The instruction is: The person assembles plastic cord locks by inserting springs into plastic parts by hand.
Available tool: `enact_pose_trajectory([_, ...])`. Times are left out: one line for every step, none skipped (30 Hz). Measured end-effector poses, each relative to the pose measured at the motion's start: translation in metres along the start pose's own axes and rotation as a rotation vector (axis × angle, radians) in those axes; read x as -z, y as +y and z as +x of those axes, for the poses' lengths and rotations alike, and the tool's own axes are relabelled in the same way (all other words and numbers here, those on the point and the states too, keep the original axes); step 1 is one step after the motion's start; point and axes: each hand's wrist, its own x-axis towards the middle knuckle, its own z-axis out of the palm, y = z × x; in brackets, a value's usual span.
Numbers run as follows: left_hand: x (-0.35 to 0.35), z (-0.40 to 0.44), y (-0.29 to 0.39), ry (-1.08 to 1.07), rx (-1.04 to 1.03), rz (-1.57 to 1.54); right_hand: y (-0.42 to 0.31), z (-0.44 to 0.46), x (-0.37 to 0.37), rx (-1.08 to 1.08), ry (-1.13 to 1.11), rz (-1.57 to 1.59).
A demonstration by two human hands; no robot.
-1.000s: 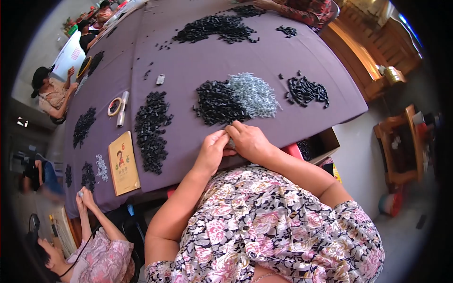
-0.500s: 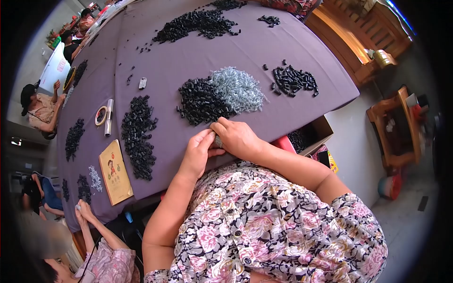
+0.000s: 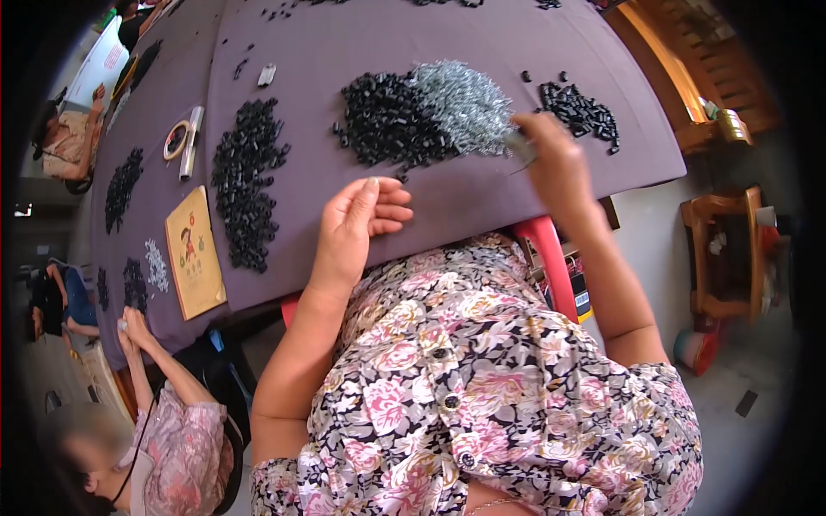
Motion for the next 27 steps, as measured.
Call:
enact_pose_trajectory([0.006, -0.001, 0.001, 0.044, -0.046, 0.093, 0.015, 0.003, 0.010, -0.090, -0.050, -0.033])
enact_pose_trajectory([0.009, -0.002, 0.003, 0.086, -0.098, 0.187, 0.030, 0.004, 0.018, -0.174, -0.097, -0.069])
enact_pose_trajectory([0.009, -0.001, 0.007, 0.137, -0.139, 0.243, 0.048, 0.001, 0.021, -0.149, -0.109, -0.112])
enact_pose_trajectory([0.009, 0.001, 0.008, 0.174, -0.177, 0.329, 0.058, 0.000, 0.023, -0.123, -0.117, -0.157])
enact_pose_trajectory([0.009, 0.004, 0.008, 0.209, -0.214, 0.417, 0.065, 0.000, 0.024, -0.207, -0.192, -0.179])
enact_pose_trajectory([0.009, 0.006, 0.008, 0.240, -0.250, 0.506, 0.066, 0.000, 0.023, -0.216, -0.169, -0.184])
enact_pose_trajectory([0.010, 0.009, 0.007, 0.266, -0.324, 0.591, 0.068, 0.000, 0.021, -0.229, -0.146, -0.192])
enact_pose_trajectory([0.011, 0.013, 0.004, 0.290, -0.398, 0.676, 0.071, -0.001, 0.019, -0.243, -0.123, -0.201])
enact_pose_trajectory([0.010, 0.014, 0.004, 0.310, -0.470, 0.759, 0.074, 0.000, 0.019, -0.260, -0.123, -0.208])
enact_pose_trajectory([0.006, 0.015, 0.004, 0.284, -0.477, 0.793, 0.075, -0.002, 0.019, -0.282, -0.110, -0.195])
enact_pose_trajectory([0.000, 0.015, 0.004, 0.258, -0.487, 0.826, 0.075, -0.001, 0.021, -0.302, -0.095, -0.185])
enact_pose_trajectory([-0.004, 0.016, 0.004, 0.231, -0.498, 0.857, 0.074, 0.000, 0.022, -0.322, -0.080, -0.176])
enact_pose_trajectory([-0.006, 0.018, 0.003, 0.185, -0.544, 0.946, 0.071, -0.001, 0.022, -0.336, -0.033, -0.128])
enact_pose_trajectory([-0.008, 0.021, 0.002, 0.169, -0.561, 0.999, 0.071, -0.002, 0.021, -0.328, -0.024, -0.091])
enact_pose_trajectory([-0.008, 0.023, 0.000, 0.145, -0.581, 1.045, 0.072, -0.005, 0.021, -0.323, -0.015, -0.064])
enact_pose_trajectory([-0.011, 0.027, -0.001, 0.115, -0.609, 1.083, 0.075, -0.009, 0.025, -0.318, -0.001, -0.047])
enact_pose_trajectory([-0.013, 0.027, -0.001, 0.120, -0.581, 1.094, 0.074, -0.012, 0.029, -0.288, 0.032, -0.072])
enact_pose_trajectory([-0.013, 0.028, 0.000, 0.115, -0.580, 1.124, 0.074, -0.014, 0.033, -0.284, 0.049, -0.065])
enact_pose_trajectory([-0.012, 0.028, -0.001, 0.118, -0.584, 1.113, 0.073, -0.015, 0.038, -0.334, 0.029, -0.063])
enact_pose_trajectory([-0.011, 0.027, -0.002, 0.126, -0.582, 1.109, 0.072, -0.016, 0.042, -0.386, 0.008, -0.051])
enact_pose_trajectory([-0.010, 0.025, -0.001, 0.126, -0.577, 1.123, 0.072, -0.017, 0.045, -0.399, -0.002, -0.043])
enact_pose_trajectory([-0.009, 0.024, 0.000, 0.131, -0.569, 1.140, 0.071, -0.016, 0.048, -0.410, -0.013, -0.031])
enact_pose_trajectory([-0.007, 0.023, 0.001, 0.137, -0.557, 1.158, 0.070, -0.016, 0.048, -0.422, -0.027, -0.016])
enact_pose_trajectory([-0.006, 0.023, 0.002, 0.133, -0.545, 1.148, 0.069, -0.016, 0.047, -0.393, -0.037, -0.003])
enact_pose_trajectory([-0.003, 0.022, 0.003, 0.131, -0.532, 1.138, 0.069, -0.015, 0.044, -0.362, -0.048, 0.011])
enact_pose_trajectory([-0.001, 0.021, 0.004, 0.130, -0.518, 1.129, 0.067, -0.014, 0.041, -0.331, -0.061, 0.027])
enact_pose_trajectory([0.000, 0.021, 0.004, 0.139, -0.501, 1.113, 0.065, -0.012, 0.036, -0.311, -0.067, 0.032])
